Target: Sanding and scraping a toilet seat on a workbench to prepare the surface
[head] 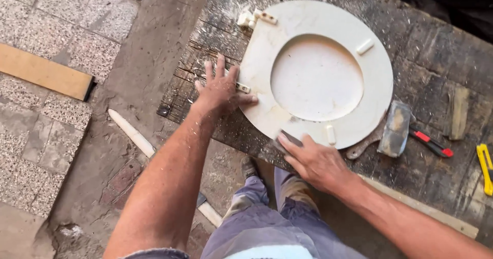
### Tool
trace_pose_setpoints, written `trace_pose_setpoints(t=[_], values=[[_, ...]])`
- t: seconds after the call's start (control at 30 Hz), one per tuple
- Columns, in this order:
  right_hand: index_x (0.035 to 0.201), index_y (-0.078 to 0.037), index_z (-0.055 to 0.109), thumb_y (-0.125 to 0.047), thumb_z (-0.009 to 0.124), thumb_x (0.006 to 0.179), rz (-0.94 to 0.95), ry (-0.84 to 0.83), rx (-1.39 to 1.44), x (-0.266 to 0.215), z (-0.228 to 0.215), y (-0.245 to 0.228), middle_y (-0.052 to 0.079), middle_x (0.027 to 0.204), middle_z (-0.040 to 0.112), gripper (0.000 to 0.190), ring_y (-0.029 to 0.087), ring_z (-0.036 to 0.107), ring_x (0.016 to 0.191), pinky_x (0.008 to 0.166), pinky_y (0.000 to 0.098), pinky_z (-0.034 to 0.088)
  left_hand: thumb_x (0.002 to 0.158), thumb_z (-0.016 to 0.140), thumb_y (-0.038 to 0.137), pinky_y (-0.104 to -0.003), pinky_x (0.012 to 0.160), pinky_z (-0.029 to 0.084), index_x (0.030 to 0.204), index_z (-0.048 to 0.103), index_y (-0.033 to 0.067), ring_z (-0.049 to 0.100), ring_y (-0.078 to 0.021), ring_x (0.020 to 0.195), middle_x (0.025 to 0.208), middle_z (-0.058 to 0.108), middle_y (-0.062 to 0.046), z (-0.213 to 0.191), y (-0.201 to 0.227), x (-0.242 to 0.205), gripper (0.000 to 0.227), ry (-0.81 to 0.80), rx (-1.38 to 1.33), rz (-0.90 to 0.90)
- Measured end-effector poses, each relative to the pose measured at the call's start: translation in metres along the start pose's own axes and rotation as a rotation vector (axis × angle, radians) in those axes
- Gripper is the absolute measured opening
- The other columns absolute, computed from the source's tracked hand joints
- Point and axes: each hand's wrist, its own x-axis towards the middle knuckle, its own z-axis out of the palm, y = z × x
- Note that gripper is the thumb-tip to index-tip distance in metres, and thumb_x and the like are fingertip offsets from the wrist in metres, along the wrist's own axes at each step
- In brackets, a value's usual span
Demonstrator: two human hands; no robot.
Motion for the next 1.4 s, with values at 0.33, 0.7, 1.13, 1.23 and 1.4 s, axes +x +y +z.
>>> trace_pose_setpoints(t=[0.33, 0.7, 1.13, 1.23, 1.4], values=[[0.142, -0.024, 0.055, -0.043, 0.045, 0.101, -0.008, 0.026, 0.029, 0.016, -0.003, -0.009, 0.007, 0.085, 0.054, 0.047, 0.018, 0.064, 0.060, 0.054, 0.0319, 0.057, 0.074, 0.070, 0.078, -0.081, 0.100, 0.028, 0.155, 0.030, 0.0138, 0.007, -0.0545, 0.146, 0.165, 0.004, -0.026, -0.001, 0.001, 0.003, 0.112, -0.041, 0.059, 0.020], [0.146, -0.021, 0.050, -0.043, 0.041, 0.103, -0.058, -0.023, 0.054, 0.028, -0.016, -0.012, 0.007, 0.079, 0.053, 0.049, 0.014, 0.055, 0.054, 0.047, 0.0263, 0.049, 0.074, 0.080, 0.066, -0.082, 0.103, 0.021, 0.152, 0.036, 0.0180, 0.005, -0.0514, 0.147, 0.165, 0.006, -0.023, -0.004, 0.000, 0.005, 0.102, -0.012, -0.014, -0.017], [0.151, -0.032, 0.042, -0.046, 0.047, 0.098, -0.096, 0.063, -0.055, 0.019, 0.005, 0.004, 0.008, 0.083, 0.053, 0.054, 0.030, 0.070, 0.064, 0.054, 0.0444, 0.059, 0.077, 0.081, 0.061, -0.081, 0.099, 0.031, 0.150, 0.039, 0.0204, 0.010, -0.0480, 0.148, 0.165, 0.010, -0.019, -0.012, 0.008, -0.002, 0.094, 0.022, -0.014, -0.047], [0.143, -0.031, 0.055, -0.048, 0.043, 0.101, -0.039, -0.003, -0.013, 0.004, 0.019, 0.014, 0.005, 0.079, 0.054, 0.047, 0.017, 0.064, 0.058, 0.051, 0.0282, 0.057, 0.077, 0.081, 0.062, -0.081, 0.104, 0.028, 0.153, 0.035, 0.0138, 0.009, -0.0527, 0.147, 0.164, 0.006, -0.027, -0.016, 0.005, -0.010, 0.102, -0.045, -0.007, 0.002], [0.144, -0.022, 0.054, -0.042, 0.046, 0.102, -0.157, 0.133, -0.034, 0.053, 0.017, -0.020, 0.001, 0.074, 0.050, 0.047, 0.011, 0.051, 0.052, 0.046, 0.0199, 0.047, 0.075, 0.082, 0.061, -0.085, 0.099, 0.026, 0.153, 0.035, 0.0219, 0.007, -0.0506, 0.148, 0.166, 0.008, -0.019, 0.000, 0.002, 0.004, 0.099, -0.009, -0.078, -0.048]])
